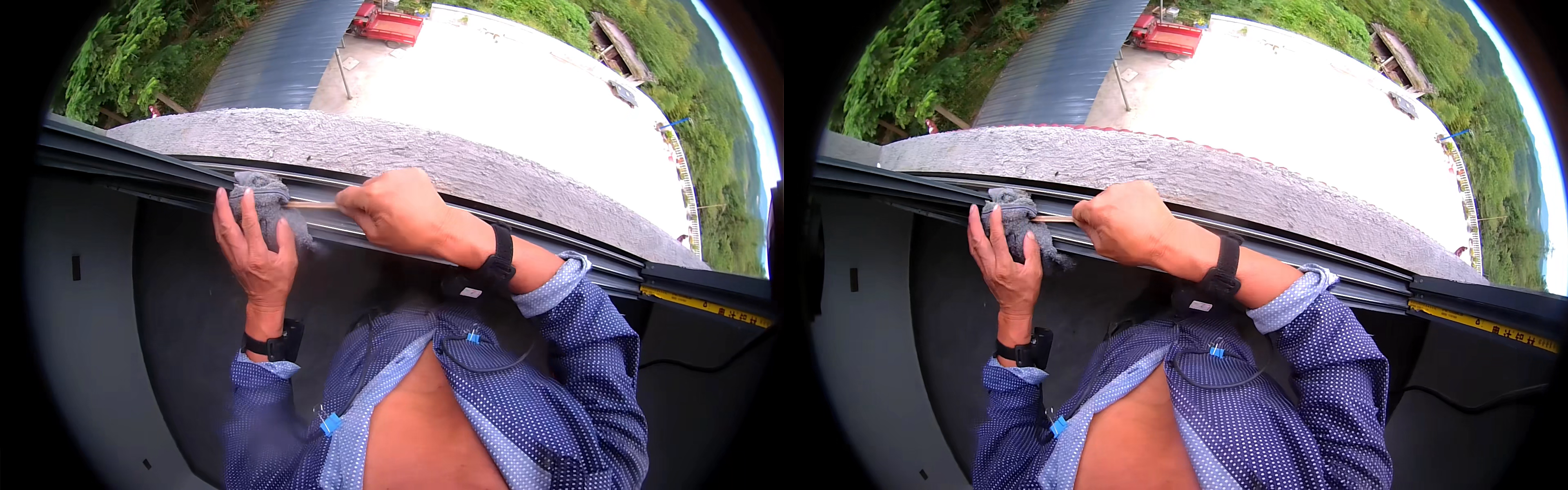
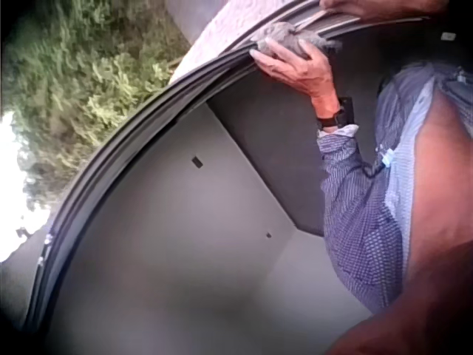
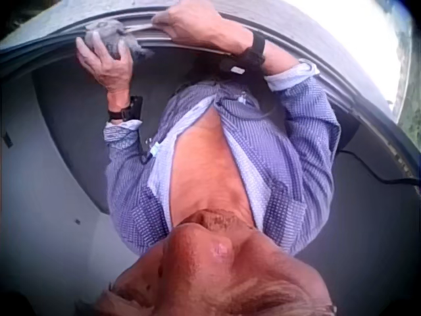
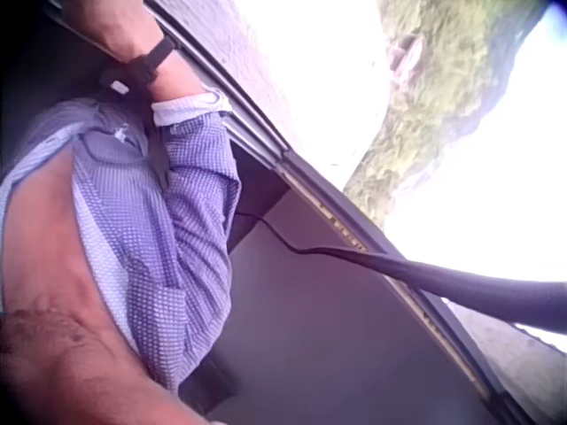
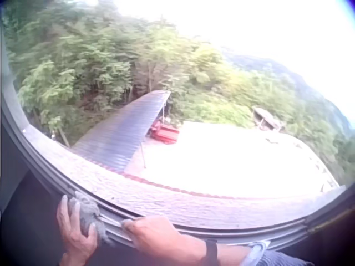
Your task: The person cleans a window track by using a wooden stick and a cloth to scrape and wipe out debris from the grooves.
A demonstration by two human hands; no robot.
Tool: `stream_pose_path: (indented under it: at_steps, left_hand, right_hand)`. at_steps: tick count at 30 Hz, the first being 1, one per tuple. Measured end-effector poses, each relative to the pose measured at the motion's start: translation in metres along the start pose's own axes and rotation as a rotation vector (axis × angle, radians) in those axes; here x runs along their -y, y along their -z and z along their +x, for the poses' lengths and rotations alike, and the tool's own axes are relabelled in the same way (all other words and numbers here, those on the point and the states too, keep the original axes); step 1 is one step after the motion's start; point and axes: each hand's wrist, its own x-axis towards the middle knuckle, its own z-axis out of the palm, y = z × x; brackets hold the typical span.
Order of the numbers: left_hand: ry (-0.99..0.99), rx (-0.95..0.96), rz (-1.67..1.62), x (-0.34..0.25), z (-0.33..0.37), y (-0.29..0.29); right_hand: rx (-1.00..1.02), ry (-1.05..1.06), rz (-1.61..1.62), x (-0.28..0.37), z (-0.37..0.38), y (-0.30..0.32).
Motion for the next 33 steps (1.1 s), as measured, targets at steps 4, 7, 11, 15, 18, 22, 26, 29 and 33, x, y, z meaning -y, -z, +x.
stream_pose_path:
  at_steps: [4, 7, 11, 15, 18, 22, 26, 29, 33]
  left_hand:
    - [0.248, 0.005, -0.026, 0.003, -0.008, -0.011]
    - [0.254, 0.026, -0.005, 0.007, -0.004, -0.012]
    - [0.304, 0.028, -0.072, 0.011, -0.003, -0.01]
    - [0.256, 0.012, -0.01, 0.01, -0.003, -0.017]
    - [0.298, 0.052, 0.042, 0.0, 0.001, -0.016]
    - [0.195, -0.039, 0.054, -0.024, 0.005, -0.009]
    - [-0.048, -0.103, 0.019, -0.045, -0.005, -0.005]
    - [-0.135, 0.012, -0.071, -0.067, -0.013, -0.003]
    - [-0.088, 0.191, -0.087, -0.086, -0.026, -0.013]
  right_hand:
    - [0.061, -0.02, -0.003, 0.012, 0.004, 0.021]
    - [0.041, -0.018, -0.002, 0.007, -0.009, 0.05]
    - [-0.036, -0.036, 0.025, -0.017, -0.058, 0.101]
    - [-0.005, -0.167, 0.156, -0.029, -0.116, 0.126]
    - [0.046, -0.225, 0.03, -0.027, -0.143, 0.127]
    - [-0.016, -0.216, -0.022, -0.021, -0.167, 0.114]
    - [-0.111, -0.191, -0.09, -0.018, -0.181, 0.097]
    - [-0.132, -0.204, -0.19, -0.008, -0.187, 0.091]
    - [-0.201, -0.242, -0.202, 0.003, -0.191, 0.072]
